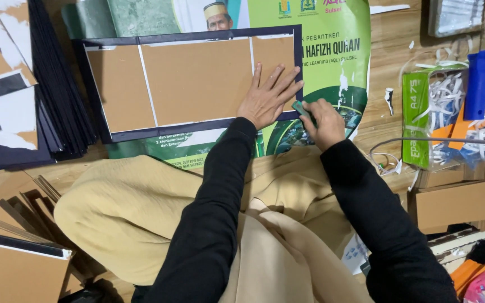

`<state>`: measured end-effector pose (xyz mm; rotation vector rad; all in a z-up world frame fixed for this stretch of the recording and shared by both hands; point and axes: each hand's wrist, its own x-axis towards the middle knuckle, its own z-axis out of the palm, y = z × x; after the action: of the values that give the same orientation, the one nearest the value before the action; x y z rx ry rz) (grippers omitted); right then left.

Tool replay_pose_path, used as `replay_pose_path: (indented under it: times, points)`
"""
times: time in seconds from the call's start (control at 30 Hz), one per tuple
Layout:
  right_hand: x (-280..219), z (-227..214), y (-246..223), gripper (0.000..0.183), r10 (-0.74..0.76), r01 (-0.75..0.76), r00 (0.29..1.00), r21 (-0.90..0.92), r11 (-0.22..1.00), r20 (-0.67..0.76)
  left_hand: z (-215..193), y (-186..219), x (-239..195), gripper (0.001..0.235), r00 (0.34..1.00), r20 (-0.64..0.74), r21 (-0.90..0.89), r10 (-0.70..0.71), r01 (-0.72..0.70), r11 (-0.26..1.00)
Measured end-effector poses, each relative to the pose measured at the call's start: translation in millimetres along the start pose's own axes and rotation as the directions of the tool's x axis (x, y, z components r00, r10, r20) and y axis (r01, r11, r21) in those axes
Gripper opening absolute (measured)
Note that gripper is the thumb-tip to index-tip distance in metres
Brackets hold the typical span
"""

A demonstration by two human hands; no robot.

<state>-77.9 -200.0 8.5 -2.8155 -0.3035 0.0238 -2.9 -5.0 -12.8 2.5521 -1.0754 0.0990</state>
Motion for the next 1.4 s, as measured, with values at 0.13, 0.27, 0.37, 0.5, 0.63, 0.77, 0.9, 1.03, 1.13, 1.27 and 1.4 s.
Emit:
replay_pose_path:
  times: [0.13, 0.27, 0.37, 0.5, 0.63, 0.77, 0.9, 1.03, 1.13, 1.27, 1.4]
  points:
    - [-10, 5, 4, 0.025, -0.042, 0.042, 0.999, -0.018, 0.999, 0.005, 0, -2, 0, 0.052, 0.999, -0.011, -0.010, 0.042, -0.042, 0.999]
    - [-21, 15, 11, 0.025, -0.034, 0.035, 0.999, -0.036, 0.999, 0.030, 4, -3, 1, 0.052, 0.999, -0.023, -0.007, 0.033, -0.033, 0.999]
    - [-15, 0, 6, 0.027, -0.015, 0.002, 0.998, 0.188, 0.982, 0.067, 10, -2, 0, 0.049, 0.998, -0.059, 0.003, 0.031, -0.030, 1.000]
    - [-1, -2, 8, 0.029, 0.208, -0.171, 0.978, 0.571, 0.803, 0.000, -1, -1, 1, 0.055, 0.998, -0.019, 0.046, -0.056, 0.057, 0.997]
    - [32, 9, 14, 0.024, 0.119, -0.062, 0.977, 0.303, 0.951, -0.176, -19, 4, 4, 0.073, 0.979, 0.130, 0.084, -0.157, 0.147, 0.986]
    - [90, 12, 18, 0.019, 0.026, -0.014, 0.975, 0.054, 0.998, -0.222, -27, 5, 5, 0.077, 0.962, 0.212, 0.074, -0.171, 0.159, 0.985]
    - [153, -8, 1, 0.011, 0.167, -0.144, 0.961, 0.115, 0.983, -0.221, -33, 3, 4, 0.070, 0.978, 0.152, 0.198, -0.141, 0.110, 0.974]
    - [142, -17, 6, 0.018, 0.069, -0.059, 0.988, 0.078, 0.995, -0.141, -33, 6, 1, 0.071, 0.975, 0.163, 0.160, -0.149, 0.123, 0.979]
    - [103, -17, 5, 0.020, 0.060, -0.059, 0.998, 0.034, 0.998, -0.015, -26, 3, 5, 0.076, 0.973, 0.158, 0.130, -0.168, 0.149, 0.980]
    - [26, -15, -7, 0.024, -0.008, 0.012, 0.996, -0.035, 0.999, 0.094, -25, 6, 5, 0.076, 0.949, 0.234, 0.086, -0.209, 0.194, 0.977]
    - [-4, -21, -16, 0.025, 0.030, -0.023, 0.991, -0.052, 0.998, 0.134, -13, 6, 7, 0.076, 0.934, 0.255, 0.129, -0.248, 0.222, 0.967]
